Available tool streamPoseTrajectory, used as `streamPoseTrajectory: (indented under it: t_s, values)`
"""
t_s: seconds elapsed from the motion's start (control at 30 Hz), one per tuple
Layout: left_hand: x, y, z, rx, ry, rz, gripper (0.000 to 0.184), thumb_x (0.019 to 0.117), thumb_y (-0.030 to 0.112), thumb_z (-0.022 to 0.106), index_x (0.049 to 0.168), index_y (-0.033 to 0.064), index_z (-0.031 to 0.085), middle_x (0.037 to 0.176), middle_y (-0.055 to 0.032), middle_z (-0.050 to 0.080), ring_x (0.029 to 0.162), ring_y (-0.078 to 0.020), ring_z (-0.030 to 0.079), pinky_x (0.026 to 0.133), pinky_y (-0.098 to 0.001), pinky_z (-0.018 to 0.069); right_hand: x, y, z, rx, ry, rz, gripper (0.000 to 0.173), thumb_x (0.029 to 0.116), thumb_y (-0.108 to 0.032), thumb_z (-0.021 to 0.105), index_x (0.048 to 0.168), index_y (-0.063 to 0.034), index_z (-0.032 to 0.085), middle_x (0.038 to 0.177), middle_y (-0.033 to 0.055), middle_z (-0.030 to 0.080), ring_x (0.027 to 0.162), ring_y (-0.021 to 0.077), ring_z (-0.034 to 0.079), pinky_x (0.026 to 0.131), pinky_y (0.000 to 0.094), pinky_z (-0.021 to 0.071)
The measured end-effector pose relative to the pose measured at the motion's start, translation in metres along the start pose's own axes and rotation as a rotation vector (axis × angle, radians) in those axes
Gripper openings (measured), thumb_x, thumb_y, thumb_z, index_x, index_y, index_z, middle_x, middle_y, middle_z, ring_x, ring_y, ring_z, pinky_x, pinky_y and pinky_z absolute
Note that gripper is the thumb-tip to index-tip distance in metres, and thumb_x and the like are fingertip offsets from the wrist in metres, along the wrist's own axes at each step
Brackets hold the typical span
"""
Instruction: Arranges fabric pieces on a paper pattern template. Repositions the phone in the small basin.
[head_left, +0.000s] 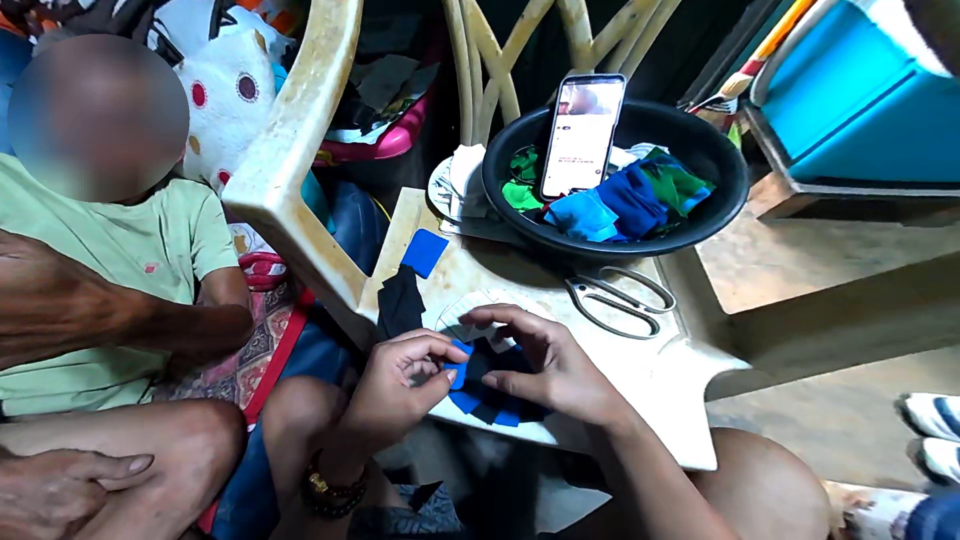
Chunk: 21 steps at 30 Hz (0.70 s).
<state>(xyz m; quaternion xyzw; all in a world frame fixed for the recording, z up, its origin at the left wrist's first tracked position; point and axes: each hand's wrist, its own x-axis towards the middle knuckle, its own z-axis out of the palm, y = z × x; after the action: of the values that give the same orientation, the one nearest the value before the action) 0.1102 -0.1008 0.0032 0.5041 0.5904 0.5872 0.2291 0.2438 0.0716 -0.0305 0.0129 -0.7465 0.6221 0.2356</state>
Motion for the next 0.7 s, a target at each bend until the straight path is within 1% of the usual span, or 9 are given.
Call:
streamPoseTrajectory:
  t_s: [0.07,0.13,0.2,0.27,0.3,0.4,0.5,0.6,0.7]
  values:
    - [0.004,0.009,-0.001,0.095,-0.092,0.082,0.014,0.0857,-0.005,0.062,0.096,-0.0087,0.071,0.103,-0.0096,0.071,0.089,0.001,0.064,0.077,-0.0133,0.0537,0.001,-0.008,0.006,-0.047,-0.037,-0.053,0.058,0.0817,-0.015,0.075,0.133,0.006,0.058,0.121,0.0044,0.069,0.114,0.0041,0.06,0.098,0.0225,0.0488]
    - [0.008,0.016,0.0,0.182,-0.079,0.15,0.014,0.0867,-0.001,0.064,0.097,-0.007,0.071,0.103,-0.0108,0.071,0.086,0.0001,0.062,0.075,-0.0131,0.0522,-0.001,-0.02,0.013,-0.05,-0.002,-0.05,0.054,0.0849,-0.01,0.074,0.132,0.0085,0.056,0.1,-0.0024,0.069,0.093,-0.0038,0.061,0.085,0.0142,0.0507]
    - [0.01,0.017,0.004,0.146,0.024,0.161,0.017,0.0872,0.005,0.069,0.102,-0.0045,0.068,0.107,-0.0081,0.069,0.091,-0.0023,0.065,0.078,-0.0166,0.0558,-0.002,-0.027,0.019,0.027,0.092,-0.049,0.043,0.0871,-0.004,0.071,0.128,0.0051,0.058,0.09,-0.0082,0.069,0.078,-0.0077,0.059,0.073,0.0104,0.0502]
    - [0.009,0.013,0.008,-0.044,0.022,0.058,0.041,0.087,0.015,0.077,0.119,-0.0021,0.059,0.117,-0.0038,0.066,0.103,-0.0069,0.067,0.088,-0.0254,0.0592,-0.004,-0.031,0.022,0.102,0.205,-0.078,0.039,0.0879,-0.003,0.072,0.125,-0.0034,0.059,0.091,-0.0105,0.07,0.078,-0.0059,0.062,0.074,0.0126,0.0525]
    - [0.009,0.011,0.011,-0.153,0.003,-0.015,0.049,0.0847,0.012,0.078,0.124,-0.001,0.053,0.116,-0.0024,0.067,0.103,-0.0075,0.069,0.091,-0.0277,0.0598,-0.004,-0.032,0.023,0.13,0.263,-0.09,0.039,0.0878,-0.002,0.073,0.124,-0.0072,0.06,0.092,-0.0105,0.071,0.08,-0.0035,0.065,0.076,0.0149,0.0555]
    - [0.008,0.005,0.022,-0.227,0.121,-0.13,0.034,0.0826,-0.008,0.071,0.112,-0.0002,0.055,0.096,-0.0007,0.073,0.086,-0.0052,0.072,0.08,-0.0234,0.0609,-0.003,-0.028,0.022,0.156,0.409,-0.086,0.038,0.0858,0.001,0.072,0.12,-0.0116,0.06,0.095,-0.0095,0.071,0.083,0.0013,0.069,0.077,0.019,0.0592]
    - [0.009,-0.001,0.017,-0.188,0.261,-0.151,0.025,0.0835,-0.013,0.067,0.096,0.0062,0.057,0.087,0.0033,0.072,0.08,-0.003,0.07,0.076,-0.0206,0.0602,-0.003,-0.018,0.016,0.118,0.442,0.008,0.038,0.0824,0.005,0.069,0.115,-0.01,0.059,0.09,-0.0086,0.07,0.078,0.0011,0.067,0.073,0.0181,0.0582]
    - [0.009,-0.001,0.01,-0.113,0.307,-0.249,0.025,0.0841,-0.013,0.068,0.095,0.0057,0.056,0.081,0.0032,0.07,0.072,-0.0018,0.068,0.07,-0.0182,0.0589,-0.002,-0.009,0.011,-0.025,0.393,0.128,0.027,0.0838,0.001,0.068,0.109,-0.0064,0.062,0.081,-0.0094,0.067,0.069,-0.0027,0.062,0.065,0.0135,0.0529]
    - [0.008,-0.003,0.007,-0.035,0.283,-0.374,0.022,0.0862,-0.012,0.068,0.095,0.0031,0.056,0.08,0.0013,0.069,0.067,-0.0018,0.067,0.065,-0.0179,0.0577,-0.003,-0.003,0.009,-0.218,0.281,0.186,0.014,0.089,-0.006,0.067,0.102,-0.0036,0.068,0.079,-0.0065,0.064,0.069,-0.0059,0.058,0.064,0.0107,0.0491]
